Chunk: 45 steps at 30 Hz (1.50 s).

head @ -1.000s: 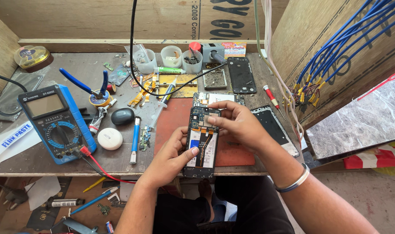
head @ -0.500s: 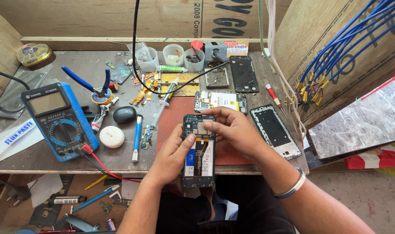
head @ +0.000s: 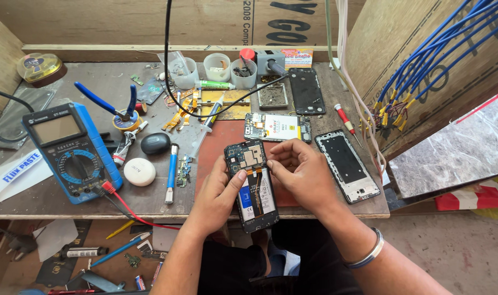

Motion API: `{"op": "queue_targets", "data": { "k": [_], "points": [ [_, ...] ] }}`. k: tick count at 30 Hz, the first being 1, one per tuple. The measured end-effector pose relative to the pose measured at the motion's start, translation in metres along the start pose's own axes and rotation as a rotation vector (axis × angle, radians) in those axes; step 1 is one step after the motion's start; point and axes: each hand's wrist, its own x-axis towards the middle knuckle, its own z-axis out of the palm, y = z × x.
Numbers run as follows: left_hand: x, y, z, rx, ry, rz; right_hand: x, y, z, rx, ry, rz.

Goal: The person removes a small component from a disassembled phone frame, then retrieves a cable from a display case and connects it to a second phone's motherboard. The phone powers on and displays a boot logo.

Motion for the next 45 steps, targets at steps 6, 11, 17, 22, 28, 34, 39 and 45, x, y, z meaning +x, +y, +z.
{"op": "queue_targets", "data": {
  "k": [6,11,17,22,28,34,39,45],
  "points": [
    [0.001,0.000,0.000,-0.008,0.009,0.000,0.010,-0.012,0.002,-0.093,-0.001,-0.052],
    [0.002,0.000,-0.001,0.010,0.011,0.000,0.016,-0.023,0.001,-0.219,-0.024,-0.050],
    [0.001,0.000,-0.001,0.017,0.010,-0.015,0.017,-0.036,0.001,-0.300,-0.042,-0.089],
    [0.001,-0.001,-0.001,-0.014,-0.021,0.000,0.015,-0.043,0.011,-0.547,0.021,-0.220],
    [0.001,-0.002,-0.001,-0.001,-0.007,-0.014,0.010,-0.041,0.022,-0.691,0.073,-0.390],
    [0.002,-0.003,-0.001,0.005,0.009,0.007,0.011,-0.027,0.017,-0.573,0.134,-0.271],
    [0.000,-0.004,-0.002,-0.037,-0.008,-0.029,0.011,-0.013,0.010,-0.288,0.074,-0.106],
    [0.001,-0.003,-0.002,-0.081,-0.019,-0.008,0.019,-0.004,0.001,0.001,-0.021,-0.033]
  ]
}}
